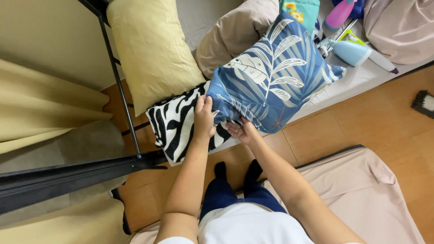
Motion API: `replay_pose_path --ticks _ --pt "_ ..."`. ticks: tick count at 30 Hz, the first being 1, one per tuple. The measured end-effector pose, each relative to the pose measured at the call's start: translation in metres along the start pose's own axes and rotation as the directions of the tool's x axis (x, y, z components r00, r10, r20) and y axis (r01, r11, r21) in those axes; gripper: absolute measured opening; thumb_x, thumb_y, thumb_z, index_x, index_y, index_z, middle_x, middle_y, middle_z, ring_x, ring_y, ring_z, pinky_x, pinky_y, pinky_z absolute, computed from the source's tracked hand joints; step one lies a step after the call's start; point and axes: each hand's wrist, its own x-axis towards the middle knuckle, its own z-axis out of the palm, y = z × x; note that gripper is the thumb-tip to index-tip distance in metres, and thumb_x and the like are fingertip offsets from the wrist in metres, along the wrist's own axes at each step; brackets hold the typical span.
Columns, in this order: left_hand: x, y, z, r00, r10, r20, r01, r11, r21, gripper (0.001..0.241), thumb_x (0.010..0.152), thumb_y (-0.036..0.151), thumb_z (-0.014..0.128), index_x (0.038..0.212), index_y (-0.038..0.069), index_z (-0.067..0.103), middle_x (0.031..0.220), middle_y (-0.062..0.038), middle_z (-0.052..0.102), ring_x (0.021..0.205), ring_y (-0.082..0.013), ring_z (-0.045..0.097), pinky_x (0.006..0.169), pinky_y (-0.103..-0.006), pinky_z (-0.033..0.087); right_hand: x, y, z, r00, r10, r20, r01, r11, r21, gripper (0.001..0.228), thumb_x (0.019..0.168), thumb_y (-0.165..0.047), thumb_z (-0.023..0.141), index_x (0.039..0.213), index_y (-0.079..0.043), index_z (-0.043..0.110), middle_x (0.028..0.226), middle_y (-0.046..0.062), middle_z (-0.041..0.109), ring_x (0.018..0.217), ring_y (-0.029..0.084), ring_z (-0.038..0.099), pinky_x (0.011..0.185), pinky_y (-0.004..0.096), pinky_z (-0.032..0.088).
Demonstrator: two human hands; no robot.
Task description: The person inserts a white pillow into a blue and white patterned pillowcase on a bed. They repeatedly adjust the fabric, pull the corners, and smooth the surface to fit the pillow inside.
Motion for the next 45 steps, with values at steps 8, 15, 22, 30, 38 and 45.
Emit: replay_pose_path --ticks 8,15,22,30,38,45 --pt "-0.021 0.047 0.02 0.969 -0.165 0.183 0.194 0.968 -0.157 0.022 0.107 0.021 0.048 0.114 0.003 0.058 0.099 -0.006 0.065 0.083 -0.0126 0.062 0.073 -0.0299 0.053 0.063 0.027 -0.051 0.989 -0.138 0.046 0.122 0.959 0.254 0.013 0.107 -0.022 0.056 0.113 -0.014 0.064 0.092 0.005 0.071 0.089 0.023 0.065 0.089 0.043 0.055" --pt "0.026 0.041 -0.051 0.957 0.027 0.289 -0.027 1.0 -0.004 0.017 0.107 0.016 0.055 0.115 0.001 0.059 0.104 -0.003 0.066 0.093 -0.0087 0.06 0.085 -0.0247 0.05 0.046 0.064 -0.044 0.954 -0.273 -0.127 0.3 0.897 0.324 0.007 0.103 -0.017 0.058 0.108 -0.014 0.061 0.088 0.002 0.066 0.078 0.017 0.065 0.079 0.037 0.057" --pt "0.03 0.065 -0.1 0.868 0.387 0.312 -0.478 0.477 0.737 0.013 0.094 0.019 0.067 0.093 0.006 0.067 0.087 -0.007 0.069 0.081 -0.0257 0.067 0.074 -0.0401 0.053 -0.016 0.101 -0.007 0.722 -0.615 -0.316 0.669 0.737 0.095 0.021 0.097 -0.008 0.07 0.102 -0.009 0.05 0.08 0.006 0.061 0.062 0.016 0.059 0.06 0.03 0.052" --pt "0.05 0.038 -0.137 0.76 0.535 0.369 -0.563 0.259 0.785 0.01 0.093 0.019 0.067 0.091 0.009 0.067 0.095 -0.014 0.064 0.094 -0.0364 0.064 0.083 -0.0462 0.052 -0.057 0.123 0.038 0.444 -0.887 -0.13 0.798 0.457 -0.393 0.02 0.096 -0.004 0.07 0.097 -0.008 0.05 0.074 0.002 0.058 0.063 0.01 0.056 0.059 0.025 0.047" --pt "0.03 0.022 -0.094 0.658 0.626 0.418 -0.614 0.126 0.779 0.017 0.084 0.017 0.068 0.098 0.008 0.07 0.111 -0.016 0.066 0.103 -0.039 0.058 0.087 -0.0517 0.042 -0.063 0.107 0.046 0.577 -0.804 0.139 0.74 0.443 -0.507 0.026 0.095 -0.011 0.075 0.109 -0.006 0.053 0.075 -0.001 0.057 0.065 0.008 0.052 0.058 0.024 0.044" --pt "0.013 -0.027 -0.025 0.79 0.305 0.532 -0.611 0.311 0.728 0.015 0.092 0.022 0.067 0.095 0.01 0.076 0.1 -0.013 0.071 0.097 -0.0366 0.064 0.084 -0.0474 0.049 -0.076 0.012 -0.006 0.508 -0.861 0.003 0.656 0.385 -0.649 0.023 0.096 -0.02 0.071 0.11 -0.004 0.062 0.082 0.0 0.066 0.069 0.008 0.062 0.061 0.024 0.051"
